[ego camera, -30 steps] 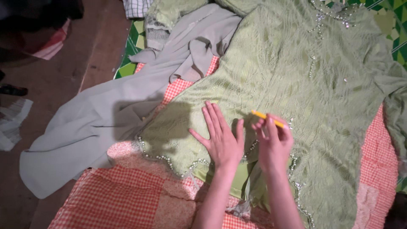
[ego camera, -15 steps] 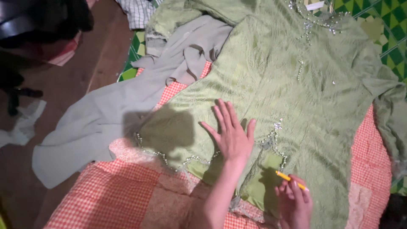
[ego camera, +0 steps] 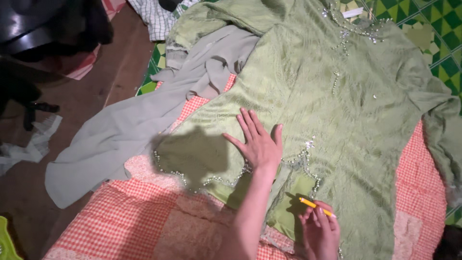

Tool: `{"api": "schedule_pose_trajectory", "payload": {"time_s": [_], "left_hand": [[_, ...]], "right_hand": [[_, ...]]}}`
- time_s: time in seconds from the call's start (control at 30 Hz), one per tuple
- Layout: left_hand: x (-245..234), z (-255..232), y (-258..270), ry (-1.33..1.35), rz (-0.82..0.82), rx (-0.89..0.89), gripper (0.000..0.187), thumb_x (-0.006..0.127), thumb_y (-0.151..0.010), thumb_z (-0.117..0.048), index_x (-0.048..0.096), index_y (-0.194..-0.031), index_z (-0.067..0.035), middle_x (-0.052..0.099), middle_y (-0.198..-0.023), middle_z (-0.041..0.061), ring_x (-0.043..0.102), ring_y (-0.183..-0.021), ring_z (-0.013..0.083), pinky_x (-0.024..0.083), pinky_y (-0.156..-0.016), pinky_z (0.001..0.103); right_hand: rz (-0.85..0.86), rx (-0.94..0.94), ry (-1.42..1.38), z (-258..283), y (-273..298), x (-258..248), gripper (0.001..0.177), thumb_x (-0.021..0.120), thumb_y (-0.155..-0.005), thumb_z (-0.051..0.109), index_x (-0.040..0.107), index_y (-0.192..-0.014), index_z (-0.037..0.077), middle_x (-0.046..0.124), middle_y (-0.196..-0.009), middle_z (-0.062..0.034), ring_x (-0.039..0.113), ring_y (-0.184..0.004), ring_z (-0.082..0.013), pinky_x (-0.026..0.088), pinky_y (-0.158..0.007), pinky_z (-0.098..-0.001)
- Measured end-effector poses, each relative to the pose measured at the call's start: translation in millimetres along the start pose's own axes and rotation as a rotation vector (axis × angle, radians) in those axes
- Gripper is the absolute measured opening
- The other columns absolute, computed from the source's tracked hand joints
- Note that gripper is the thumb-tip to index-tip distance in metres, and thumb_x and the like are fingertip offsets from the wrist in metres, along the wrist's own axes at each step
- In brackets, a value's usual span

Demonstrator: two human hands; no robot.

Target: The person uses a small yellow pencil-like object to mark or measure sections of a green embroidered garment laid out on a bed, smoothing the fabric by hand and checking its alignment.

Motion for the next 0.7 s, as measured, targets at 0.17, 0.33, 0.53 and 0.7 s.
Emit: {"api": "schedule_pose_trajectory", "payload": {"time_s": [0.17, 0.33, 0.53, 0.7], "left_hand": [[3, 0, 3, -0.021, -0.012, -0.002, 0.089, 0.029, -0.101, -0.065, 0.020, -0.158, 0.003, 0.003, -0.170, 0.020, 0.002, -0.158, 0.0280, -0.010, -0.112, 0.079], [6, 3, 6, -0.047, -0.029, -0.011, 0.090, 0.031, -0.100, -0.065, 0.022, -0.159, 0.001, 0.006, -0.171, 0.018, 0.004, -0.158, 0.0279, -0.003, -0.113, 0.080], [5, 8, 8, -0.098, -0.073, 0.046, 0.088, 0.033, -0.099, -0.066, 0.025, -0.159, -0.001, 0.010, -0.170, 0.014, 0.006, -0.158, 0.0253, 0.001, -0.111, 0.083], [-1, 9, 12, -0.070, -0.119, 0.068, 0.088, 0.036, -0.101, -0.066, 0.029, -0.159, 0.000, 0.014, -0.171, 0.014, 0.007, -0.159, 0.0250, 0.004, -0.113, 0.084]], "right_hand": [[-0.014, 0.021, 0.005, 4, 3, 12, 0.022, 0.056, -0.105, 0.012, 0.064, -0.122, 0.001, 0.067, -0.095, -0.0119, 0.065, -0.087, -0.0184, 0.058, -0.081, -0.0388], [-0.025, 0.024, 0.003, 8, 8, 25, 0.020, 0.057, -0.105, 0.012, 0.064, -0.120, 0.001, 0.067, -0.097, -0.0121, 0.065, -0.087, -0.0181, 0.058, -0.079, -0.0384], [-0.003, 0.044, -0.015, 8, 12, 34, 0.020, 0.057, -0.105, 0.011, 0.064, -0.121, 0.000, 0.068, -0.098, -0.0117, 0.066, -0.088, -0.0177, 0.057, -0.081, -0.0365], [0.008, 0.055, -0.017, 8, 14, 38, 0.020, 0.057, -0.104, 0.010, 0.064, -0.119, 0.000, 0.068, -0.100, -0.0111, 0.067, -0.090, -0.0171, 0.057, -0.083, -0.0366]]}}
Point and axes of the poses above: each hand's wrist, its own y-axis away from the middle knuckle, its own x-axis out of the palm, z = x × y, the point moved 5 cm from there along -y, towards the middle knuckle
